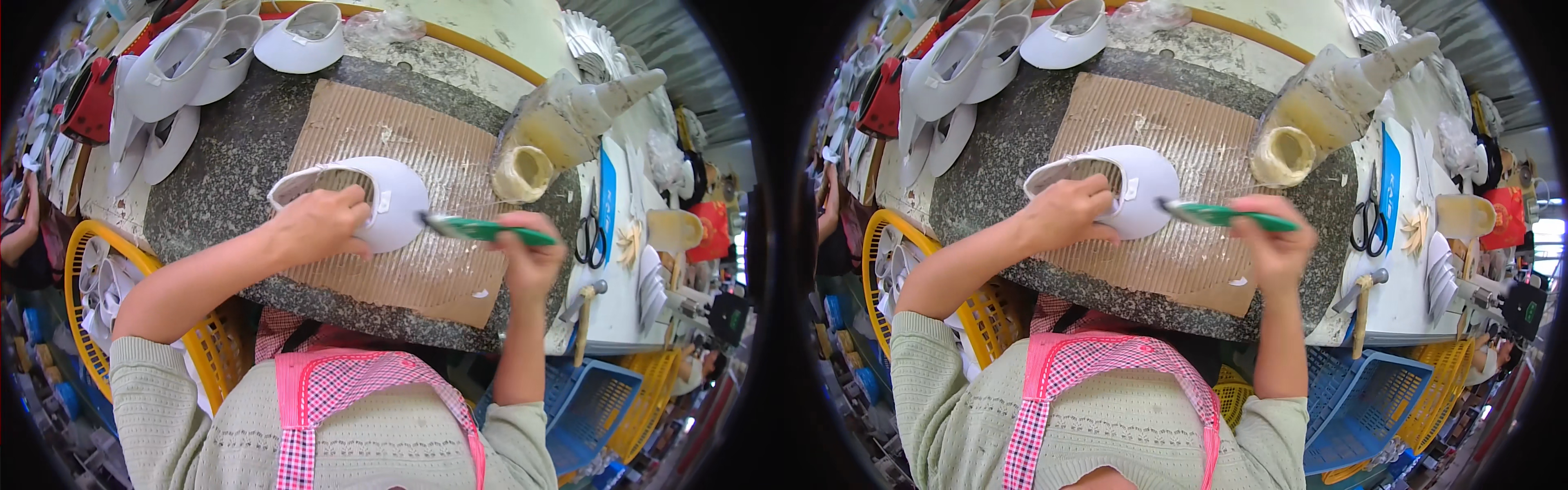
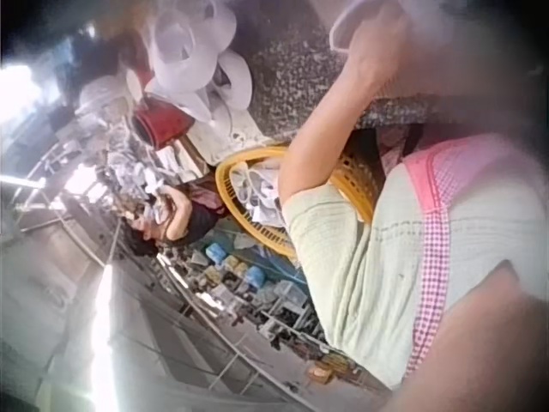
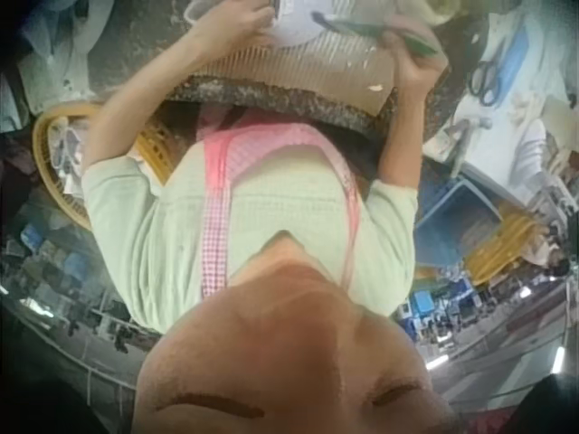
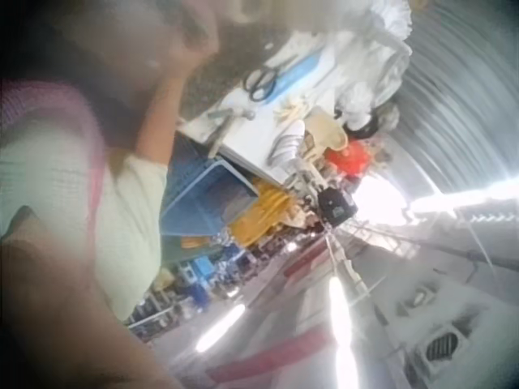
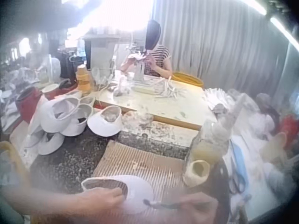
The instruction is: The person applies adhesive to the edges of white shoe components using a brush and then gathers the components into a plastic bag.
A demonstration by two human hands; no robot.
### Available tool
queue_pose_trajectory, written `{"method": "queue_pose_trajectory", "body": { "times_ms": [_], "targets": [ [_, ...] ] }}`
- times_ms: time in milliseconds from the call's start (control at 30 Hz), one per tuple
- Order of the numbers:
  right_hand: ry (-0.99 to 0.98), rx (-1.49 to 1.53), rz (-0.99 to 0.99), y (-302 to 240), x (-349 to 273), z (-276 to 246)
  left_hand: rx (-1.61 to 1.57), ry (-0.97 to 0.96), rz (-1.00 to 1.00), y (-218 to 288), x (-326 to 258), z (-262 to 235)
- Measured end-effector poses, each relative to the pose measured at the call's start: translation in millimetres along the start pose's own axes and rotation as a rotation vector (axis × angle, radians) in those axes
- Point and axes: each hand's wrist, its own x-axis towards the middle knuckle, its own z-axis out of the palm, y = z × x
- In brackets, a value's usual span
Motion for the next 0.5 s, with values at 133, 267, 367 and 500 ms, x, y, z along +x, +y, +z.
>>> {"method": "queue_pose_trajectory", "body": {
  "times_ms": [133, 267, 367, 500],
  "targets": [
    [-0.089, -0.081, 0.037, 31.5, 31.1, 42.9, 0.122, 0.092, 0.198, 4.4, -2.6, -3.7],
    [-0.338, -0.113, -0.084, 25.4, 17.9, 37.8, 0.176, 0.065, 0.17, 6.3, -15.9, -46.2],
    [-0.517, -0.171, -0.086, 17.7, 28.4, 34.5, 0.135, -0.154, 0.245, -8.0, -9.2, -41.5],
    [-0.185, -0.163, -0.023, 23.8, 51.6, 38.7, 0.017, -0.307, 0.222, -10.1, 9.5, -33.8]
  ]
}}
